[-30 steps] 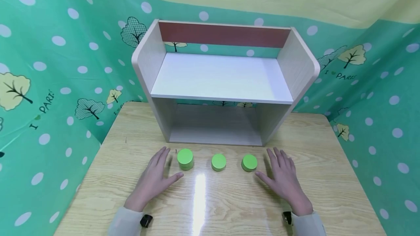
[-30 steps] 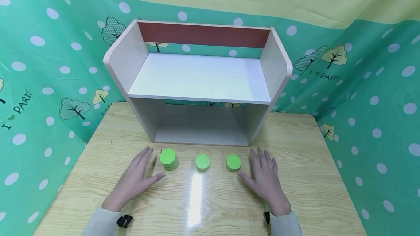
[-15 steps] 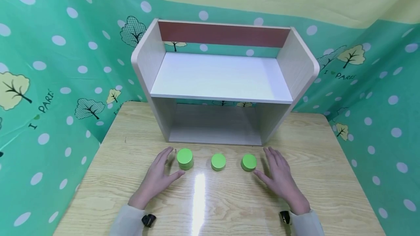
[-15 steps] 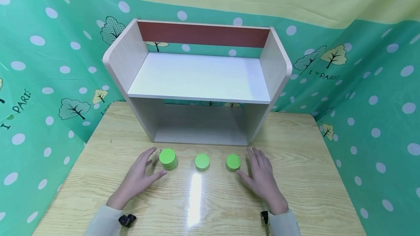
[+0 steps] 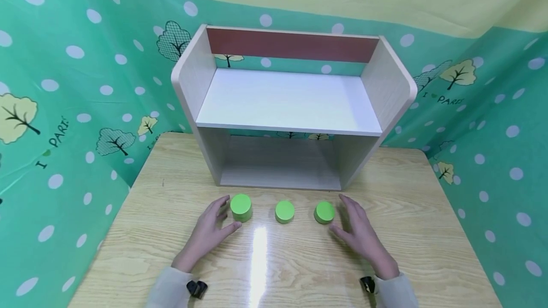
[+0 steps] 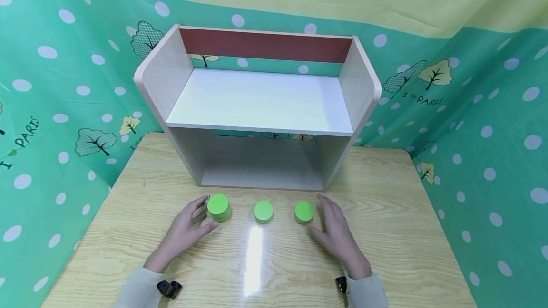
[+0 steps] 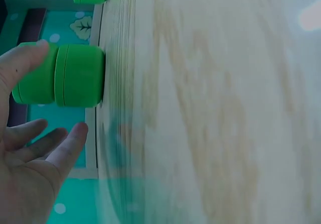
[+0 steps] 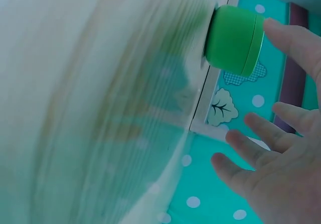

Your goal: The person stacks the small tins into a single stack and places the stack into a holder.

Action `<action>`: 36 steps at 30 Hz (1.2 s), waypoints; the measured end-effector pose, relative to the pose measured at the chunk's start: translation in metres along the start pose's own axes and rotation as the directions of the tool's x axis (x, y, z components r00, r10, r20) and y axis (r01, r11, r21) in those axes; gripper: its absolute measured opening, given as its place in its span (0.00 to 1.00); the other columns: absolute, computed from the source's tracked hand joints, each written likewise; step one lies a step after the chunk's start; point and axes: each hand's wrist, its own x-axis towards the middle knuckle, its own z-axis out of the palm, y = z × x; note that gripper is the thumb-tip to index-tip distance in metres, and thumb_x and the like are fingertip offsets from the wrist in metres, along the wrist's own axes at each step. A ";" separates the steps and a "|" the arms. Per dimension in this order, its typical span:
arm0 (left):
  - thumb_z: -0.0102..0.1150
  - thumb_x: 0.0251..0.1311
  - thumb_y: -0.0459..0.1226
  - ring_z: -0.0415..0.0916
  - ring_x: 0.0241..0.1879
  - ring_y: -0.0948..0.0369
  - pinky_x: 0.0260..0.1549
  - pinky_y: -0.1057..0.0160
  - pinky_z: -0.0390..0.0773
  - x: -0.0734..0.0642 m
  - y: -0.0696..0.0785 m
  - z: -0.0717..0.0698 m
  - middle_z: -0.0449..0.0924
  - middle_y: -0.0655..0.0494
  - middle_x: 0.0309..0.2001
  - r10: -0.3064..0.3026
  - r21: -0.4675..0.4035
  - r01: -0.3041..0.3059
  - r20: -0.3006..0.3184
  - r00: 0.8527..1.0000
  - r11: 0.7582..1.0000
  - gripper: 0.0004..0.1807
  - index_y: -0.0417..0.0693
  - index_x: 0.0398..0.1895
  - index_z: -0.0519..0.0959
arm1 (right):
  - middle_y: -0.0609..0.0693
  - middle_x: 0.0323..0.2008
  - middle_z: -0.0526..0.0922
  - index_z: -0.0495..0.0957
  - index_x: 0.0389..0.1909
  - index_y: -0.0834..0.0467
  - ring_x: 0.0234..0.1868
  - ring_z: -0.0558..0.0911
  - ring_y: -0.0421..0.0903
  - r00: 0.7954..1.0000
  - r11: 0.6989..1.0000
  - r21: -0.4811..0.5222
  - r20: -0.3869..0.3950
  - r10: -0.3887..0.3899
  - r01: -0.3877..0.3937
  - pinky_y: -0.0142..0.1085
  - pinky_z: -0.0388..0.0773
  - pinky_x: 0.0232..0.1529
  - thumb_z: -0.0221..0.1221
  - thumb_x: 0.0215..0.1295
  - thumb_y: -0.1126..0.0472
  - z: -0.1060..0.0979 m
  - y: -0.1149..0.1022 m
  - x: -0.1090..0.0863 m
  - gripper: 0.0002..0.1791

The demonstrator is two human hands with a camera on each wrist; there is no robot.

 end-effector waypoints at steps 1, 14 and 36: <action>0.76 0.53 0.41 0.73 0.59 0.37 0.56 0.52 0.79 0.001 -0.001 0.001 0.63 0.33 0.68 0.000 -0.010 0.000 0.000 1.000 1.000 0.48 0.35 0.72 0.61 | 0.68 0.68 0.64 0.56 0.74 0.67 0.67 0.64 0.66 1.000 1.000 0.011 0.004 0.011 -0.011 0.64 0.66 0.66 0.75 0.54 0.63 0.001 0.000 0.000 0.51; 0.76 0.52 0.34 0.74 0.59 0.40 0.56 0.57 0.79 0.005 -0.002 0.006 0.67 0.34 0.67 -0.039 -0.110 0.041 0.022 0.999 0.993 0.44 0.36 0.72 0.63 | 0.66 0.64 0.71 0.58 0.73 0.66 0.62 0.72 0.65 0.997 0.984 0.163 0.020 0.071 -0.074 0.62 0.72 0.63 0.73 0.54 0.69 0.009 -0.002 0.006 0.47; 0.74 0.53 0.29 0.70 0.64 0.44 0.58 0.63 0.77 0.011 -0.004 0.012 0.70 0.36 0.66 -0.083 -0.140 0.087 0.033 0.996 0.986 0.40 0.38 0.70 0.66 | 0.62 0.59 0.77 0.61 0.71 0.66 0.60 0.76 0.59 0.990 0.955 0.264 0.060 0.124 -0.136 0.55 0.76 0.61 0.70 0.56 0.73 0.018 -0.002 0.012 0.42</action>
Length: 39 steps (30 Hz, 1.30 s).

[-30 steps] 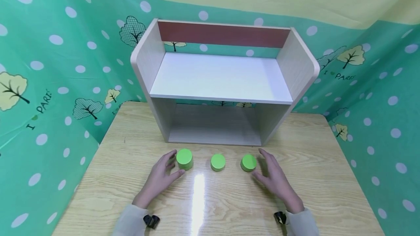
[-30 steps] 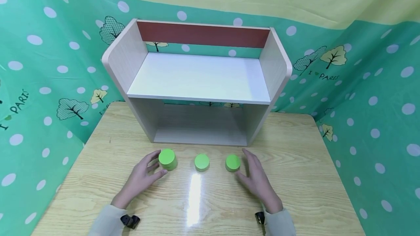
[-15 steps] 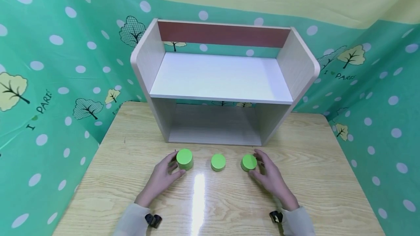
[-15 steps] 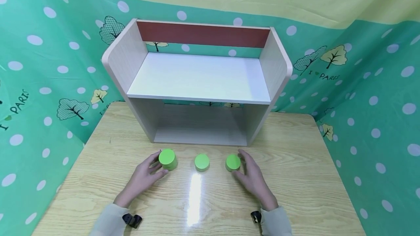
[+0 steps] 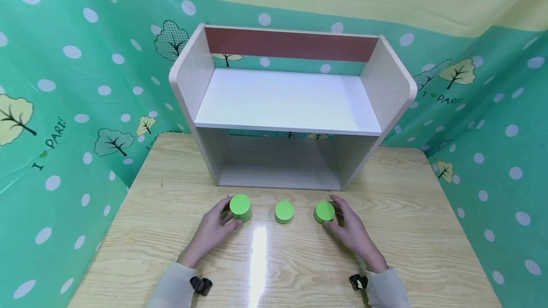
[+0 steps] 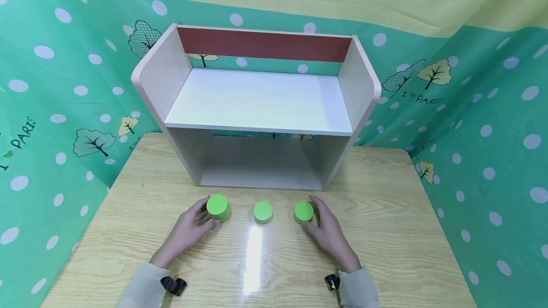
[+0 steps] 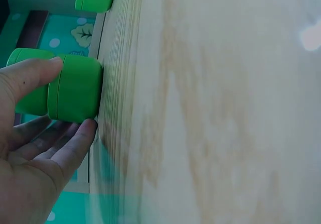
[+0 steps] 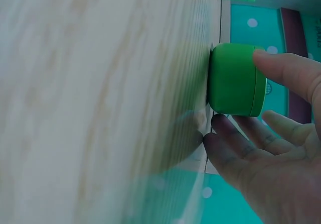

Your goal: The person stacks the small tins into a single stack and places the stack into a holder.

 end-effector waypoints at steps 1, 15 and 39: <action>0.73 0.54 0.29 0.70 0.64 0.45 0.58 0.63 0.77 0.000 0.000 0.000 0.70 0.37 0.66 -0.003 0.005 0.003 0.000 1.000 1.000 0.40 0.39 0.70 0.66 | 0.62 0.60 0.77 0.60 0.71 0.66 0.60 0.76 0.59 1.000 1.000 0.004 0.004 0.001 -0.001 0.55 0.76 0.61 0.69 0.57 0.73 0.000 0.000 0.000 0.42; 0.73 0.54 0.28 0.70 0.64 0.44 0.59 0.60 0.77 0.003 0.002 -0.001 0.70 0.37 0.65 -0.026 -0.015 0.026 0.003 1.000 1.000 0.40 0.40 0.70 0.67 | 0.63 0.63 0.73 0.59 0.73 0.65 0.64 0.73 0.62 0.999 0.994 0.103 0.045 0.020 -0.024 0.55 0.73 0.64 0.68 0.59 0.74 -0.002 0.001 0.003 0.42; 0.70 0.54 0.23 0.68 0.65 0.41 0.61 0.54 0.75 0.002 0.002 0.003 0.67 0.32 0.66 -0.052 -0.008 0.052 -0.015 0.999 0.999 0.40 0.34 0.70 0.64 | 0.64 0.62 0.74 0.60 0.72 0.64 0.62 0.74 0.61 0.999 0.995 0.090 0.032 0.033 -0.036 0.53 0.74 0.63 0.68 0.58 0.75 0.001 0.005 0.002 0.42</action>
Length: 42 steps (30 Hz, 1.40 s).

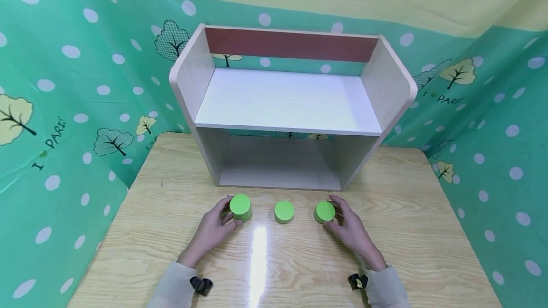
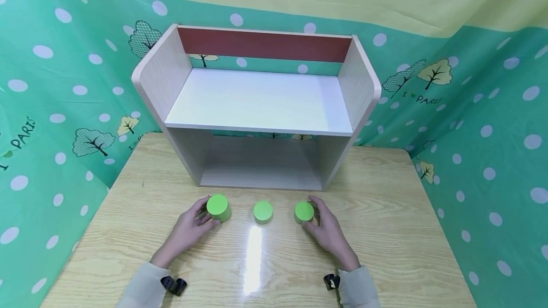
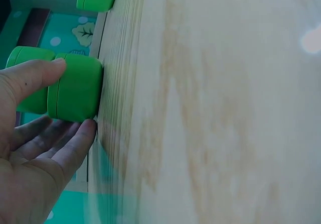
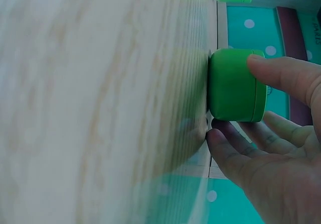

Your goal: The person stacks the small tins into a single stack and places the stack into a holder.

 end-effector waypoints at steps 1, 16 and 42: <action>0.70 0.54 0.24 0.68 0.65 0.41 0.61 0.55 0.75 0.000 0.000 -0.001 0.68 0.33 0.66 -0.001 -0.005 0.001 0.000 1.000 1.000 0.40 0.35 0.70 0.64 | 0.63 0.62 0.74 0.60 0.72 0.64 0.62 0.74 0.61 1.000 1.000 0.001 -0.001 0.005 -0.005 0.53 0.74 0.63 0.68 0.58 0.75 0.000 0.000 0.000 0.42; 0.70 0.53 0.22 0.67 0.65 0.40 0.62 0.52 0.74 -0.007 0.022 -0.005 0.69 0.32 0.65 -0.005 -0.057 0.005 0.009 1.000 0.998 0.38 0.32 0.69 0.65 | 0.64 0.60 0.75 0.62 0.71 0.65 0.60 0.76 0.62 0.999 0.999 -0.004 -0.026 -0.044 0.044 0.56 0.78 0.59 0.69 0.58 0.72 0.001 -0.009 -0.001 0.41; 0.74 0.53 0.29 0.69 0.65 0.44 0.60 0.61 0.76 -0.001 -0.004 -0.005 0.69 0.37 0.66 0.019 -0.051 -0.018 0.024 1.000 0.999 0.41 0.40 0.71 0.65 | 0.57 0.62 0.76 0.60 0.73 0.57 0.62 0.75 0.54 0.994 0.994 0.014 0.025 -0.105 0.105 0.49 0.78 0.61 0.72 0.57 0.70 0.004 -0.057 0.012 0.45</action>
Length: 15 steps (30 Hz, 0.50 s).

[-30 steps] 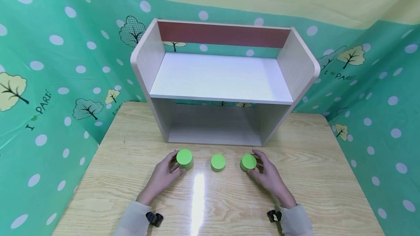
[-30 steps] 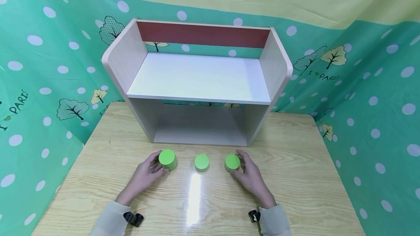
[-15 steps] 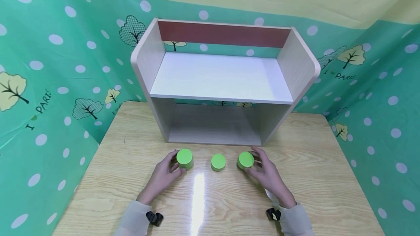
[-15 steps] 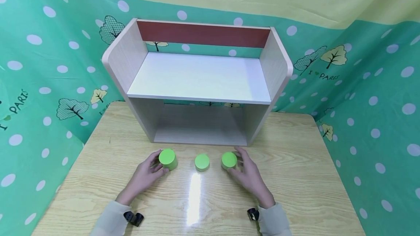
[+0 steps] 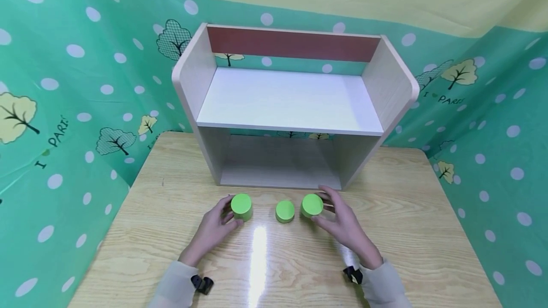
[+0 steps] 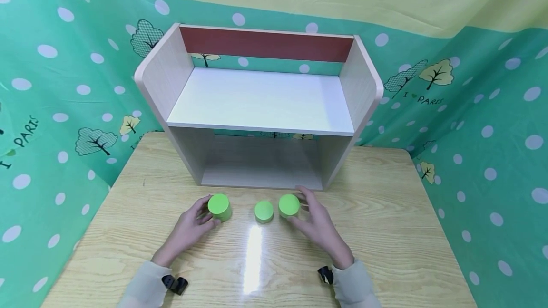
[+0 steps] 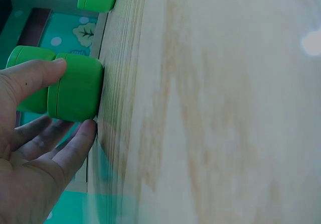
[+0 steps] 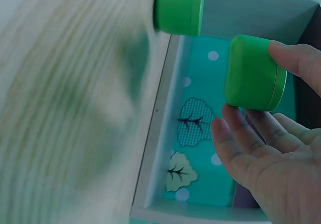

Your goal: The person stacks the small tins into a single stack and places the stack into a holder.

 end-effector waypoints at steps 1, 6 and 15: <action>0.74 0.53 0.29 0.69 0.65 0.44 0.60 0.61 0.76 0.000 0.000 0.000 0.69 0.37 0.66 -0.001 0.003 0.001 0.000 1.000 1.000 0.41 0.40 0.71 0.65 | 0.57 0.61 0.76 0.60 0.73 0.57 0.62 0.76 0.54 1.000 1.000 -0.002 0.004 -0.006 0.006 0.48 0.78 0.61 0.72 0.56 0.70 0.001 -0.002 0.001 0.45; 0.73 0.53 0.28 0.69 0.65 0.44 0.60 0.62 0.76 0.000 0.001 0.000 0.69 0.37 0.66 -0.004 0.010 0.004 -0.002 1.000 1.000 0.41 0.40 0.71 0.65 | 0.58 0.61 0.77 0.60 0.72 0.61 0.61 0.76 0.54 0.998 0.999 0.002 0.019 -0.053 0.053 0.48 0.79 0.60 0.72 0.54 0.72 0.005 -0.011 0.006 0.46; 0.74 0.53 0.29 0.69 0.65 0.44 0.60 0.62 0.76 0.001 -0.001 0.000 0.69 0.38 0.67 -0.015 0.008 0.015 -0.002 1.000 1.000 0.41 0.41 0.70 0.66 | 0.61 0.62 0.75 0.60 0.72 0.62 0.62 0.76 0.54 0.993 0.994 0.020 0.045 -0.107 0.106 0.52 0.79 0.59 0.73 0.53 0.73 0.013 -0.023 0.014 0.46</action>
